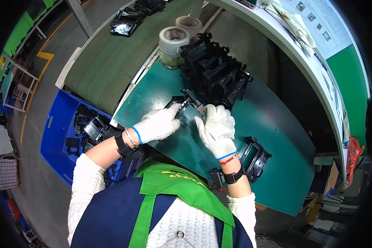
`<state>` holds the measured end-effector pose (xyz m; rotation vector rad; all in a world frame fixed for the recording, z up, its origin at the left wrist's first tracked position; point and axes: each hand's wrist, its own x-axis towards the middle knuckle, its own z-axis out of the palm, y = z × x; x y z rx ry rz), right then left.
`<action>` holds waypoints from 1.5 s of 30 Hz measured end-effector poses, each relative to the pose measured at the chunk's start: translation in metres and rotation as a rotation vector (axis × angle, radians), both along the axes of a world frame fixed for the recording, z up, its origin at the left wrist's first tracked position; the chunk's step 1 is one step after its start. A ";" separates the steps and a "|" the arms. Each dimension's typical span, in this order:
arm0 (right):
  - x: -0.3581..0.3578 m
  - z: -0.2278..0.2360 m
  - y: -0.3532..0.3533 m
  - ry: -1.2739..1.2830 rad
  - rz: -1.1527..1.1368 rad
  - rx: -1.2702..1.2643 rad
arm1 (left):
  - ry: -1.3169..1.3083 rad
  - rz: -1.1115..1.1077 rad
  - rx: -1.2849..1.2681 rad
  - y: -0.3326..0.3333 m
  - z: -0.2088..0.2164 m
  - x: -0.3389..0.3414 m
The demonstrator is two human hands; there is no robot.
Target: The person picks up plastic frames from a blue bin and a conveyor belt, trims them using shears, and stacks the finished frames on the workbench.
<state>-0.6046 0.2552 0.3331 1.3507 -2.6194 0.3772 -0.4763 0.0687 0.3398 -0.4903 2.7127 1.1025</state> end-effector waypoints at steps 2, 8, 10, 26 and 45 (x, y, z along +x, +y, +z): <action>-0.002 -0.005 0.002 -0.051 -0.017 0.024 | -0.033 -0.014 -0.005 0.003 0.000 -0.002; -0.004 -0.036 0.025 -0.476 -0.002 -0.024 | -0.060 -0.086 -0.066 0.017 -0.015 -0.004; -0.004 -0.078 0.042 -0.649 -0.052 -0.173 | -0.058 -0.117 -0.090 0.027 -0.015 -0.007; 0.050 -0.097 0.082 -2.127 -0.356 -0.836 | -0.029 -0.322 -0.192 0.073 -0.082 -0.016; 0.049 -0.039 0.116 -1.630 -0.311 -0.634 | -0.070 -0.303 -0.177 0.068 -0.073 -0.014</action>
